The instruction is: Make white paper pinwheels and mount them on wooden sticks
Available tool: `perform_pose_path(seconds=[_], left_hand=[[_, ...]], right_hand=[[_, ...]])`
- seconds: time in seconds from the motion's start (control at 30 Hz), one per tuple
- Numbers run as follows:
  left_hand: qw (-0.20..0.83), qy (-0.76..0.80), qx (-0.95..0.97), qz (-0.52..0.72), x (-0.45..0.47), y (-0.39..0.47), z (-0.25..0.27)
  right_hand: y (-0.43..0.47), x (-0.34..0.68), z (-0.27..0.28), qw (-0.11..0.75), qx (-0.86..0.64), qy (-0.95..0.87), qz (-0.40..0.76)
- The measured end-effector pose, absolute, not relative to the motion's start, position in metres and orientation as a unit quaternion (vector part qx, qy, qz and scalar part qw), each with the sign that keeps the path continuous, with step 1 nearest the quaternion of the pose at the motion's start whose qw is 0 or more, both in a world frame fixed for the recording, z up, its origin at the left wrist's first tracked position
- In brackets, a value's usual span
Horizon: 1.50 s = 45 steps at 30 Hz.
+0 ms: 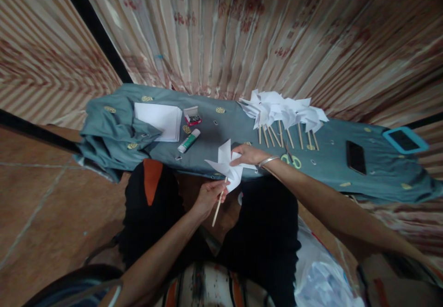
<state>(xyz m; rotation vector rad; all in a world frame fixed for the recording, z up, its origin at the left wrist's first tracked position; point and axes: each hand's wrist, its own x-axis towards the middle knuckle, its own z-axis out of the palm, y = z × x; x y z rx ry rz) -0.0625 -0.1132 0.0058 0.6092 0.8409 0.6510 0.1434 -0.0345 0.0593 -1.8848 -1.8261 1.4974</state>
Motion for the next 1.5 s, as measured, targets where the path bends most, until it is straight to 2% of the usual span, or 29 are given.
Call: perform_pose_path(seconds=[0.27, 0.33, 0.4, 0.5, 0.6, 0.73, 0.83, 1.13, 1.33, 1.43, 1.5], left_hand=[[0.802, 0.406, 0.317, 0.304, -0.064, -0.106, 0.009], [0.787, 0.403, 0.353, 0.307, -0.066, -0.099, 0.015], [0.757, 0.391, 0.425, 0.305, -0.07, -0.091, 0.026], [0.628, 0.353, 0.617, 0.317, -0.082, -0.08, 0.049], [0.474, 0.265, 0.768, 0.339, -0.093, -0.075, 0.069], [0.329, 0.214, 0.843, 0.367, -0.099, -0.08, 0.08], [0.275, 0.204, 0.864, 0.37, -0.1, -0.086, 0.083], [0.339, 0.208, 0.832, 0.388, -0.101, -0.099, 0.101], [0.32, 0.187, 0.841, 0.394, -0.102, -0.102, 0.104], [0.348, 0.196, 0.838, 0.372, -0.1, -0.104, 0.094], [0.391, 0.21, 0.827, 0.345, -0.097, -0.104, 0.083]], right_hand=[[-0.031, 0.138, 0.07, 0.061, -0.616, -0.622, 0.48], [-0.035, 0.137, 0.081, 0.094, -0.622, -0.634, 0.45], [-0.046, 0.135, 0.096, 0.164, -0.616, -0.649, 0.416], [-0.078, 0.128, 0.117, 0.291, -0.623, -0.657, 0.31], [-0.117, 0.117, 0.129, 0.365, -0.636, -0.66, 0.16], [-0.158, 0.103, 0.132, 0.381, -0.63, -0.677, 0.014], [-0.179, 0.099, 0.13, 0.36, -0.621, -0.694, -0.065], [-0.2, 0.096, 0.143, 0.327, -0.601, -0.72, -0.116], [-0.205, 0.095, 0.153, 0.287, -0.617, -0.727, -0.093], [-0.204, 0.098, 0.146, 0.279, -0.64, -0.711, -0.084], [-0.195, 0.103, 0.141, 0.267, -0.651, -0.71, -0.033]])
